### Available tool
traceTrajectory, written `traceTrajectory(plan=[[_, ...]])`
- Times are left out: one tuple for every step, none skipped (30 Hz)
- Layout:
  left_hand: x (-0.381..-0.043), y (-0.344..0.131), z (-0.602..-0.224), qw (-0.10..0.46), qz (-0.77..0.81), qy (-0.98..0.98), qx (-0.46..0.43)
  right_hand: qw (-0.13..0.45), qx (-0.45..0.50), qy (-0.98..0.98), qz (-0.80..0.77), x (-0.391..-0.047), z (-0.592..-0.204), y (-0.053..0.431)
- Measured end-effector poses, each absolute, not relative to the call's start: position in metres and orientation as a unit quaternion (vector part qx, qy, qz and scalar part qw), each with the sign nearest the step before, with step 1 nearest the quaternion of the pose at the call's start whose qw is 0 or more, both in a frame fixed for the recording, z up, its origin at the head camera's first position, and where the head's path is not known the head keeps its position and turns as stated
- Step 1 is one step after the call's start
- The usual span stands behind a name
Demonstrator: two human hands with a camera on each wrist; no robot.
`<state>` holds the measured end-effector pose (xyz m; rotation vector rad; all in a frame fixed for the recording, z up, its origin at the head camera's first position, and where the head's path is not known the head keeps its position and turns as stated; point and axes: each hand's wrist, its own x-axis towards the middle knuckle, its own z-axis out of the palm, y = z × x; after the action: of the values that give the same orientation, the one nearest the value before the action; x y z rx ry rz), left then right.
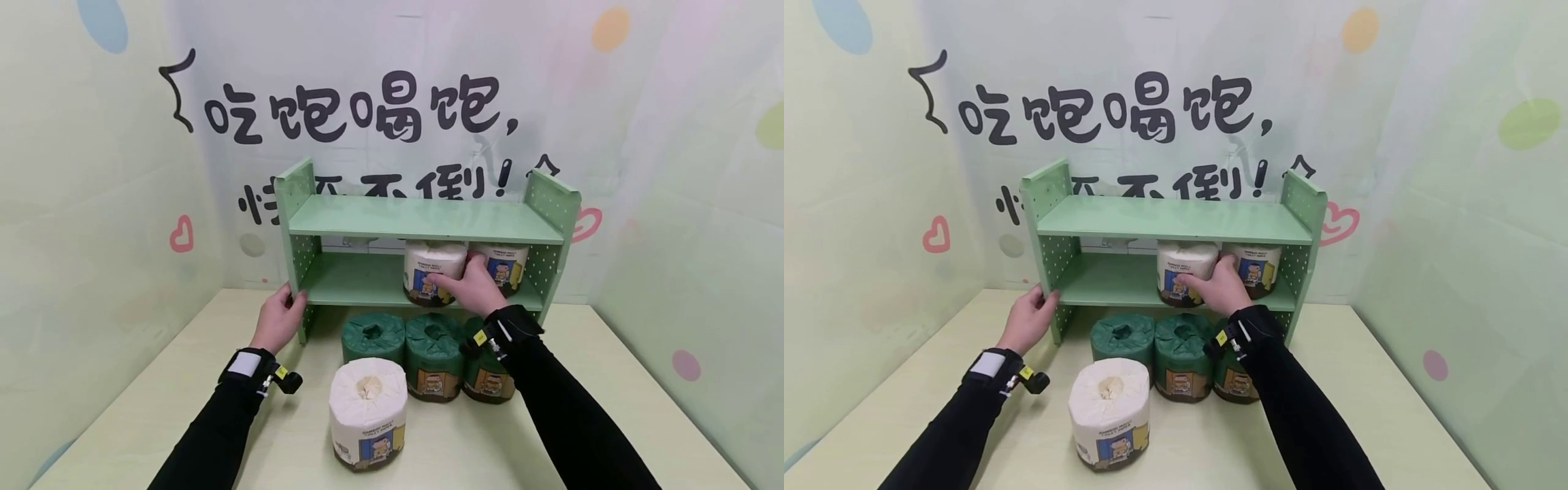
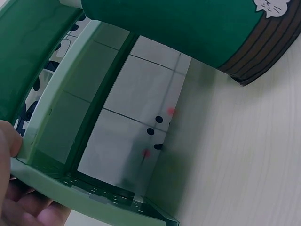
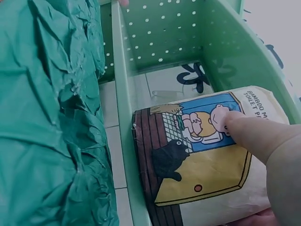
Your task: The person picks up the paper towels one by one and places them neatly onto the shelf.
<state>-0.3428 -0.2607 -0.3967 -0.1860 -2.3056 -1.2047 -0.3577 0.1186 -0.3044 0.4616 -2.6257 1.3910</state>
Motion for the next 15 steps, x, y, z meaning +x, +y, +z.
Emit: traceTrajectory(plan=[[-0.343, -0.261, -0.397, 0.264, -0.445, -0.853, -0.069, 0.067, 0.153, -0.875, 0.455, -0.358, -0.304, 0.118], [-0.343, -0.261, -0.397, 0.263, -0.446, -0.853, -0.069, 0.066, 0.153, -0.878, 0.449, -0.359, -0.303, 0.117], [-0.343, -0.261, -0.397, 0.264, -0.447, -0.852, -0.069, 0.066, 0.153, -0.88, 0.444, -0.36, -0.303, 0.117], [-0.343, -0.261, -0.397, 0.263, -0.447, -0.852, -0.068, 0.067, 0.154, -0.883, 0.438, -0.361, -0.302, 0.116], [-0.343, -0.261, -0.397, 0.263, -0.448, -0.852, -0.068, 0.069, 0.155, -0.886, 0.432, -0.362, -0.302, 0.116], [-0.343, -0.261, -0.398, 0.263, -0.447, -0.852, -0.068, 0.071, 0.156, -0.888, 0.427, -0.363, -0.302, 0.115], [-0.344, -0.261, -0.398, 0.264, -0.447, -0.852, -0.067, 0.075, 0.155, -0.89, 0.423, -0.364, -0.302, 0.114], [-0.343, -0.262, -0.398, 0.264, -0.447, -0.852, -0.067, 0.078, 0.156, -0.89, 0.421, -0.365, -0.301, 0.114], [-0.343, -0.262, -0.398, 0.265, -0.447, -0.852, -0.068, 0.081, 0.158, -0.89, 0.419, -0.367, -0.301, 0.113], [-0.343, -0.262, -0.398, 0.265, -0.446, -0.852, -0.067, 0.084, 0.162, -0.89, 0.418, -0.368, -0.301, 0.113], [-0.343, -0.262, -0.398, 0.266, -0.447, -0.852, -0.068, 0.086, 0.165, -0.889, 0.419, -0.369, -0.301, 0.112], [-0.343, -0.262, -0.398, 0.266, -0.445, -0.852, -0.07, 0.087, 0.169, -0.888, 0.42, -0.37, -0.301, 0.112], [-0.343, -0.262, -0.397, 0.266, -0.446, -0.851, -0.069, 0.089, 0.172, -0.887, 0.42, -0.371, -0.301, 0.111], [-0.343, -0.262, -0.397, 0.266, -0.446, -0.851, -0.07, 0.089, 0.174, -0.886, 0.42, -0.371, -0.301, 0.111], [-0.343, -0.262, -0.397, 0.267, -0.446, -0.851, -0.07, 0.089, 0.175, -0.885, 0.421, -0.372, -0.301, 0.11]])
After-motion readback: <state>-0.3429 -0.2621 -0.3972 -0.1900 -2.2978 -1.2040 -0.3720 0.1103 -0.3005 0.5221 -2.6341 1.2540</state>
